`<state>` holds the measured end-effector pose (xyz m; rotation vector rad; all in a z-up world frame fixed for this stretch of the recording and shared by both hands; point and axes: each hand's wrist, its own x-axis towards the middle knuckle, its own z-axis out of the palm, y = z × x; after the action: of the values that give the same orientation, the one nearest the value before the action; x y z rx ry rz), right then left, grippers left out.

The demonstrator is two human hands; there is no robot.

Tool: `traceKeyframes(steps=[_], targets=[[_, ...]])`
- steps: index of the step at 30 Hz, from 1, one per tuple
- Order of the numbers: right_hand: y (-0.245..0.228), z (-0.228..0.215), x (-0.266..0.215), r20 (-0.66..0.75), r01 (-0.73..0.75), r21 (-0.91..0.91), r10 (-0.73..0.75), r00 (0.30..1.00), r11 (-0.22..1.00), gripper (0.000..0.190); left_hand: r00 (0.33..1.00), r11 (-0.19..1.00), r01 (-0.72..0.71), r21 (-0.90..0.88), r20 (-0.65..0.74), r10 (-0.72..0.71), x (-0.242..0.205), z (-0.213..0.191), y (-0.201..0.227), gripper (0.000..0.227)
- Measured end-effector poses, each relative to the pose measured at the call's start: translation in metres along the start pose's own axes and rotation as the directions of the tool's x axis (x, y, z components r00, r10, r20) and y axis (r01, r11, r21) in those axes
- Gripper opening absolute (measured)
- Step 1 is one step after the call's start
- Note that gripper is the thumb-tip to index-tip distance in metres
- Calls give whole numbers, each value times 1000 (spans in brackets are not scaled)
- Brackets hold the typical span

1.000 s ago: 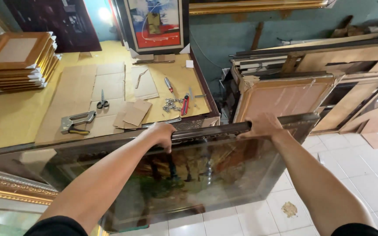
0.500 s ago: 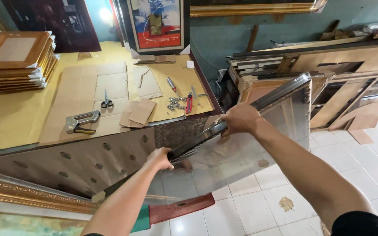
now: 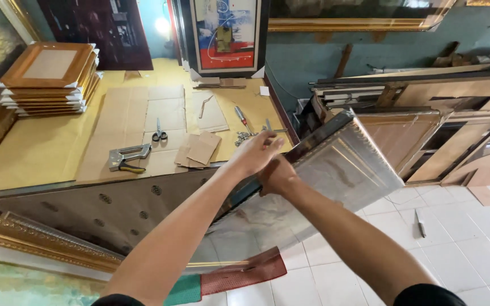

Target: Attaching cardboard backing to the rear of a picture frame using a manual staple gun.

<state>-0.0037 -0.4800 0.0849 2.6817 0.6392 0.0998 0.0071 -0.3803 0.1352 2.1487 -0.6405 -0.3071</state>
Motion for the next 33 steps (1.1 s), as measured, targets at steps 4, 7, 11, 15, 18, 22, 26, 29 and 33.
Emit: traceKeyframes(steps=[4, 7, 11, 15, 18, 22, 26, 29, 33], targets=[[-48, -9, 23, -209, 125, 67, -109, 972, 990, 41, 999, 998, -36, -49, 30, 38, -13, -15, 32, 70], [-91, -6, 31, -511, 350, 124, -243, 825, 929, 31, 1000, 998, 4, -59, -2, -4, -28, -29, 30, 71], [-70, 14, 13, -825, 564, 70, -269, 496, 823, 24, 982, 980, 143, -135, -105, -158, -54, -61, -1, 67], [26, 25, -5, -885, 105, 269, 202, 420, 957, 33, 932, 957, 179, -226, -273, -239, -73, -97, -49, 72], [64, 17, -14, -555, -96, 452, 363, 749, 887, 68, 866, 947, 220, -232, -400, -299, -72, -107, -134, 64], [57, 35, 6, -285, -147, 376, 265, 921, 915, 37, 774, 953, 80, -291, -585, -243, -90, -124, -216, 54], [42, 67, 24, 48, -451, 331, 462, 885, 829, 53, 723, 953, 68, -295, -644, -251, -93, -125, -242, 65], [51, 84, 25, 9, -512, 174, 519, 855, 841, 54, 700, 950, 102, -296, -657, -280, -102, -129, -216, 63], [48, 26, 13, -258, -550, 56, 544, 798, 833, 58, 679, 943, 105, -314, -671, -299, -118, -140, -175, 57]])
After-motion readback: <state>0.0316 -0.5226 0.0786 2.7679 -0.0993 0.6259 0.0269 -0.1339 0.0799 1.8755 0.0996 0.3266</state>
